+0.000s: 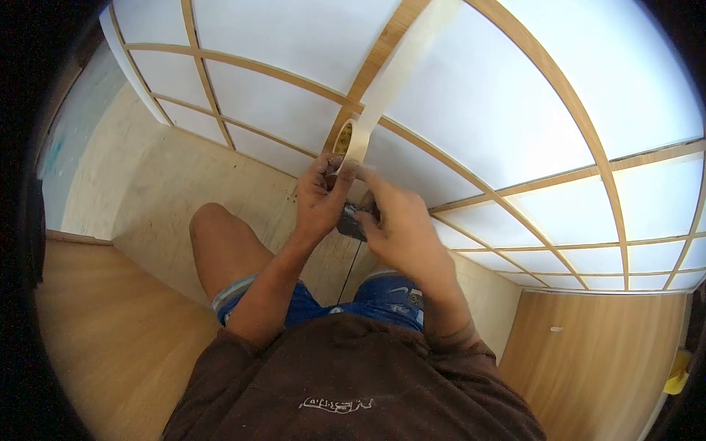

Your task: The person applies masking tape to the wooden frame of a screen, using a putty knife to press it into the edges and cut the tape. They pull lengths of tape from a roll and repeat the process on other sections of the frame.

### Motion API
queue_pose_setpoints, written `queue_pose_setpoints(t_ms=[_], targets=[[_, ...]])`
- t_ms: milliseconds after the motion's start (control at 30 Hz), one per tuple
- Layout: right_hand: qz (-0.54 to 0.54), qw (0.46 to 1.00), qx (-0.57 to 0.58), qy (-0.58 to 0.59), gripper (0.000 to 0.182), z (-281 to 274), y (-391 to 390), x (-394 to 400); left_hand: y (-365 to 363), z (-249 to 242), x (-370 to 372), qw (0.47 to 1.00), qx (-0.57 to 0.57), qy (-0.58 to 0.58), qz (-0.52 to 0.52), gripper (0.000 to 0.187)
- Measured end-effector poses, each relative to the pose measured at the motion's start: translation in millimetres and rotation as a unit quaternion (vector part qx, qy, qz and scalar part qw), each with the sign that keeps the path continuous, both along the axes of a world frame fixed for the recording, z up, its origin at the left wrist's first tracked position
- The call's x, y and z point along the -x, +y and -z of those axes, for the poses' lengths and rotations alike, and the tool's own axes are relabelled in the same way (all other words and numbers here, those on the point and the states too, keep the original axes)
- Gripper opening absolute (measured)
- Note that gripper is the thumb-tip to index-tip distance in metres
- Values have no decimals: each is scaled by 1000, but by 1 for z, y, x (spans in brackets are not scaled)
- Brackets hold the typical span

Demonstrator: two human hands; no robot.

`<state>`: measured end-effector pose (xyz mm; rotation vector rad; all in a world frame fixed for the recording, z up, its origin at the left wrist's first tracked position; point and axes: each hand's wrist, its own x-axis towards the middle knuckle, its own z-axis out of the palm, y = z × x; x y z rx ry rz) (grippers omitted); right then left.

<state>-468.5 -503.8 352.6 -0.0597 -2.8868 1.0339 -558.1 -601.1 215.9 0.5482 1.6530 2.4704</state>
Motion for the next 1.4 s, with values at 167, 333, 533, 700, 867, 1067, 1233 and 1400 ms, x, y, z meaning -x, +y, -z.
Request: queue_pose_setpoints(t_ms=[167, 333, 533, 700, 867, 1067, 1233, 1400], targets=[[-16, 996, -82, 31, 43, -38, 34, -14, 4, -6, 2, 996, -43, -76, 3, 29], [125, 971, 136, 150, 16, -78, 40, -22, -1, -21, 2, 993, -33, -115, 8, 31], [186, 900, 328, 219, 21, -78, 52, 6, 1, -22, 6, 994, -35, -103, 30, 29], [134, 878, 417, 193, 19, -73, 51, 9, -5, -26, 5, 992, -7, -118, 49, 30], [144, 912, 275, 266, 23, -85, 24, 2, -1, -19, 6, 994, -18, -101, 31, 30], [103, 891, -202, 393, 60, -82, 27, 9, -2, -21, 6, 996, -12, -89, 30, 30], [130, 849, -296, 418, 85, -75, 20, 24, 3, -25, 5, 999, -16, -42, -8, 35], [157, 830, -328, 424, 84, -64, 14, 43, -6, -22, 6, 994, 33, -94, 39, 32]])
